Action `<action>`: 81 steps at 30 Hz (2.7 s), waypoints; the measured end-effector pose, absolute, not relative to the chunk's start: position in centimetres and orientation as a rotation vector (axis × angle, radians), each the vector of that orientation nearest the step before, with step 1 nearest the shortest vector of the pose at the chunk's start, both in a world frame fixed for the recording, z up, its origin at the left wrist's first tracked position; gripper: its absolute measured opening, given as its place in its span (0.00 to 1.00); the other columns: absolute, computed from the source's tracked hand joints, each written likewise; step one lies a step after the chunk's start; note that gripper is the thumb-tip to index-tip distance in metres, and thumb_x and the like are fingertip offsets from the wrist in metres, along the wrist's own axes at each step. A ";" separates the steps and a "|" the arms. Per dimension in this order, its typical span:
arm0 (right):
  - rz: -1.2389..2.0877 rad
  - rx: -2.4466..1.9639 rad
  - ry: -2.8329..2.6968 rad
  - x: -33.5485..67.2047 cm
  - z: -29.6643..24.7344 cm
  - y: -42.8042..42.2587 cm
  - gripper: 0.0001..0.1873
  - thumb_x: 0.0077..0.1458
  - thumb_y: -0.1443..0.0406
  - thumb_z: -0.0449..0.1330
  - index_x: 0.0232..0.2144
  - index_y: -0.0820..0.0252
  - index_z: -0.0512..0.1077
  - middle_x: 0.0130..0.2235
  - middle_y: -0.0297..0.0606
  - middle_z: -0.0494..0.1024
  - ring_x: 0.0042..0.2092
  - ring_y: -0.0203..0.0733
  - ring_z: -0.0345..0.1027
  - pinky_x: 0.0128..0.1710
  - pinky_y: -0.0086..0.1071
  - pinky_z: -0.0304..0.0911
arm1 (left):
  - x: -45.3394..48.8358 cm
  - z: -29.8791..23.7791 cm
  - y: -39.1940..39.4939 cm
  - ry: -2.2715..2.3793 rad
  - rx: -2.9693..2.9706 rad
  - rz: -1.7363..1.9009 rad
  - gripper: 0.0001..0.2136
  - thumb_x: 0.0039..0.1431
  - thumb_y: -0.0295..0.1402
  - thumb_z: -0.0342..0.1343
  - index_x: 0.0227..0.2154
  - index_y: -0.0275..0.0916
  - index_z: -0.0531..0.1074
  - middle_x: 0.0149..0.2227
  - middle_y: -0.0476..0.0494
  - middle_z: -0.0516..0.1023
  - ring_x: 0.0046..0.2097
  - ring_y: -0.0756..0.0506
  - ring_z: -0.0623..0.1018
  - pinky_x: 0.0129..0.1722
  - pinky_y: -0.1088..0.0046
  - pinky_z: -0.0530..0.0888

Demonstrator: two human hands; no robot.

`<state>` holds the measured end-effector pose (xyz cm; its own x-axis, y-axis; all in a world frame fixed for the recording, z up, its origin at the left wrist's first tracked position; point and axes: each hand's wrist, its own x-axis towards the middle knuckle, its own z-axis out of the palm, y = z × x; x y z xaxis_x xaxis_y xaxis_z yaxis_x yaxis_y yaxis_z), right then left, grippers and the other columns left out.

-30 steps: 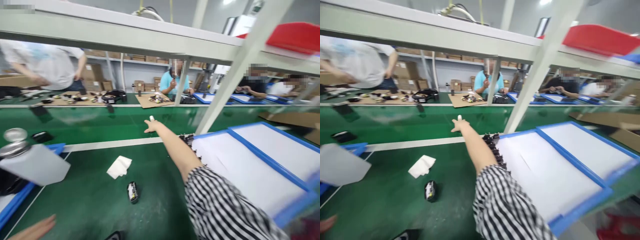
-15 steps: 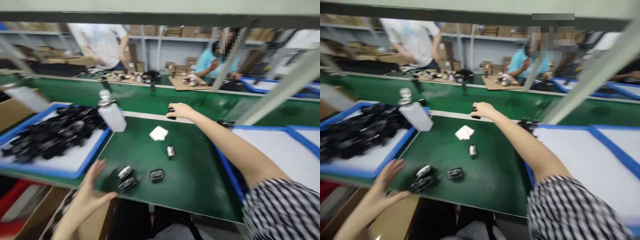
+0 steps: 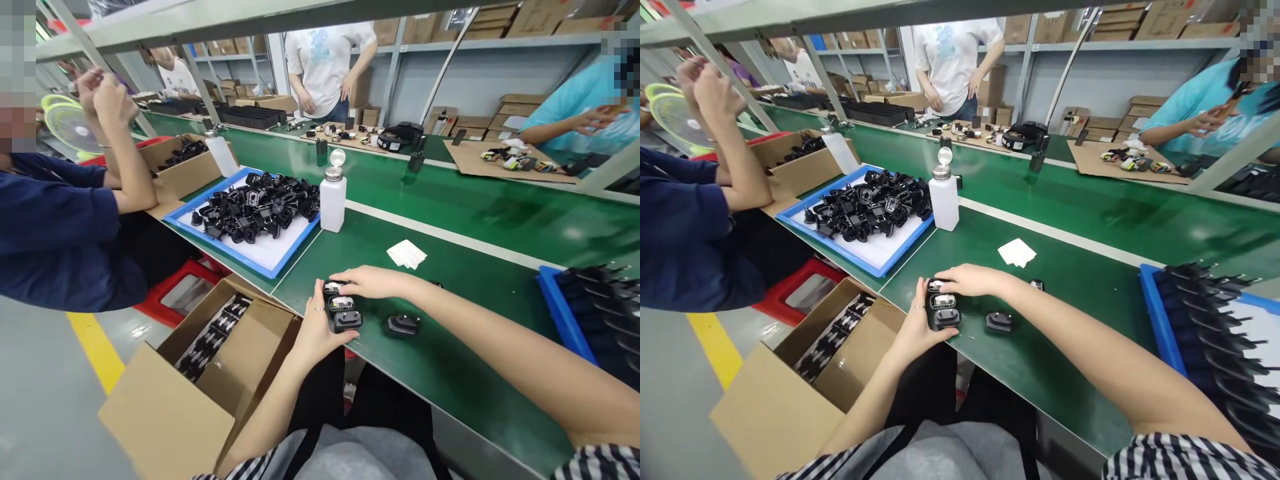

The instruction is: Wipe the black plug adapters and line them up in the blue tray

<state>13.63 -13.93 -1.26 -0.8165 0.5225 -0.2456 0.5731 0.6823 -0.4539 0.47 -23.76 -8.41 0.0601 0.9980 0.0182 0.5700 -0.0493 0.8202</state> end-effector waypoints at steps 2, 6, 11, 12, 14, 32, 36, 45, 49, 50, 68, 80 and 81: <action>-0.875 1.003 2.777 14.9 -0.1 -13.1 0.18 0.54 0.65 0.47 0.49 0.59 0.57 0.47 0.35 0.63 0.46 0.40 0.58 0.44 0.30 0.55 | 0.2 -8.4 -23.4 1.550 1.769 0.825 0.50 0.34 0.40 0.58 0.53 0.34 0.26 0.55 0.34 0.44 0.56 0.41 0.47 0.52 0.62 0.52; -0.537 1.566 2.578 19.8 2.7 -12.2 0.20 0.51 0.68 0.47 0.49 0.61 0.57 0.45 0.39 0.65 0.42 0.43 0.61 0.41 0.34 0.57 | -0.6 -8.2 -22.2 1.427 1.938 0.783 0.50 0.32 0.40 0.59 0.53 0.37 0.30 0.56 0.37 0.40 0.56 0.42 0.46 0.53 0.65 0.52; -0.565 1.806 2.113 25.3 2.0 -14.8 0.37 0.44 0.59 0.55 0.54 0.67 0.46 0.48 0.50 0.59 0.45 0.50 0.58 0.38 0.36 0.59 | -0.7 -7.6 -19.6 1.403 2.053 0.705 0.37 0.32 0.37 0.59 0.49 0.40 0.49 0.51 0.41 0.52 0.51 0.42 0.58 0.49 0.65 0.58; -0.622 1.881 2.068 25.6 1.4 -15.5 0.39 0.45 0.57 0.54 0.54 0.70 0.43 0.48 0.51 0.60 0.44 0.50 0.59 0.38 0.36 0.59 | -0.5 -7.5 -18.9 1.400 2.069 0.692 0.36 0.32 0.37 0.59 0.48 0.40 0.51 0.50 0.41 0.53 0.50 0.41 0.58 0.48 0.65 0.59; -0.735 2.029 1.984 25.4 0.2 -16.5 0.39 0.47 0.56 0.52 0.53 0.74 0.42 0.44 0.53 0.64 0.39 0.48 0.63 0.34 0.34 0.61 | -0.3 -7.3 -17.6 1.379 2.089 0.663 0.36 0.32 0.37 0.59 0.48 0.40 0.51 0.50 0.41 0.53 0.50 0.41 0.58 0.48 0.64 0.58; -0.540 1.753 2.750 16.8 -2.1 -9.5 0.17 0.46 0.73 0.53 0.42 0.65 0.63 0.42 0.41 0.67 0.40 0.44 0.61 0.40 0.32 0.57 | -1.7 -6.7 -13.4 1.198 1.936 0.585 0.42 0.33 0.31 0.58 0.52 0.29 0.42 0.51 0.37 0.58 0.51 0.44 0.59 0.51 0.69 0.55; -1.039 1.472 2.749 15.0 -2.3 -8.2 0.25 0.46 0.75 0.53 0.48 0.63 0.56 0.44 0.39 0.66 0.42 0.39 0.60 0.42 0.29 0.56 | -1.4 -7.1 -13.5 1.244 1.918 0.617 0.46 0.34 0.32 0.57 0.53 0.28 0.34 0.52 0.33 0.53 0.52 0.43 0.57 0.51 0.67 0.55; -0.463 2.407 1.982 23.2 -2.0 -7.7 0.19 0.42 0.63 0.58 0.36 0.73 0.64 0.38 0.57 0.65 0.41 0.59 0.58 0.33 0.41 0.57 | -1.3 -7.6 -11.8 1.083 1.974 0.671 0.59 0.25 0.38 0.61 0.51 0.30 0.19 0.54 0.30 0.44 0.54 0.38 0.51 0.51 0.63 0.53; -0.633 2.407 2.002 24.5 -3.7 -7.7 0.10 0.34 0.66 0.61 0.15 0.62 0.62 0.19 0.36 0.65 0.26 0.44 0.62 0.22 0.29 0.55 | -0.6 -7.6 -11.2 1.105 1.955 0.686 0.56 0.28 0.35 0.60 0.51 0.32 0.19 0.48 0.33 0.55 0.47 0.41 0.62 0.46 0.64 0.60; -0.658 2.407 2.057 24.3 -3.8 -7.6 0.10 0.35 0.68 0.60 0.14 0.61 0.60 0.17 0.33 0.63 0.24 0.41 0.60 0.21 0.27 0.53 | -0.3 -7.6 -10.9 1.112 1.959 0.697 0.56 0.28 0.34 0.60 0.51 0.32 0.20 0.48 0.34 0.56 0.47 0.41 0.63 0.45 0.65 0.61; -0.852 1.853 3.006 16.6 -5.3 -6.4 0.19 0.44 0.74 0.44 0.41 0.60 0.61 0.39 0.36 0.69 0.37 0.40 0.63 0.36 0.33 0.60 | 2.6 -8.2 -7.4 1.154 1.989 0.816 0.57 0.27 0.36 0.61 0.51 0.31 0.19 0.41 0.38 0.67 0.40 0.42 0.69 0.37 0.67 0.66; -1.410 1.441 2.946 22.6 -4.8 -11.8 0.16 0.49 0.62 0.45 0.37 0.60 0.66 0.44 0.41 0.66 0.46 0.44 0.57 0.46 0.40 0.53 | 2.5 -8.1 -7.2 1.109 1.984 0.782 0.57 0.27 0.35 0.61 0.52 0.33 0.21 0.35 0.44 0.68 0.35 0.45 0.70 0.36 0.67 0.66; -1.432 1.560 2.875 23.5 -4.5 -11.3 0.15 0.48 0.60 0.46 0.35 0.61 0.67 0.41 0.42 0.68 0.43 0.46 0.60 0.44 0.41 0.55 | 2.4 -8.0 -7.2 1.124 1.985 0.769 0.56 0.27 0.35 0.61 0.52 0.34 0.22 0.34 0.45 0.68 0.34 0.45 0.70 0.35 0.67 0.66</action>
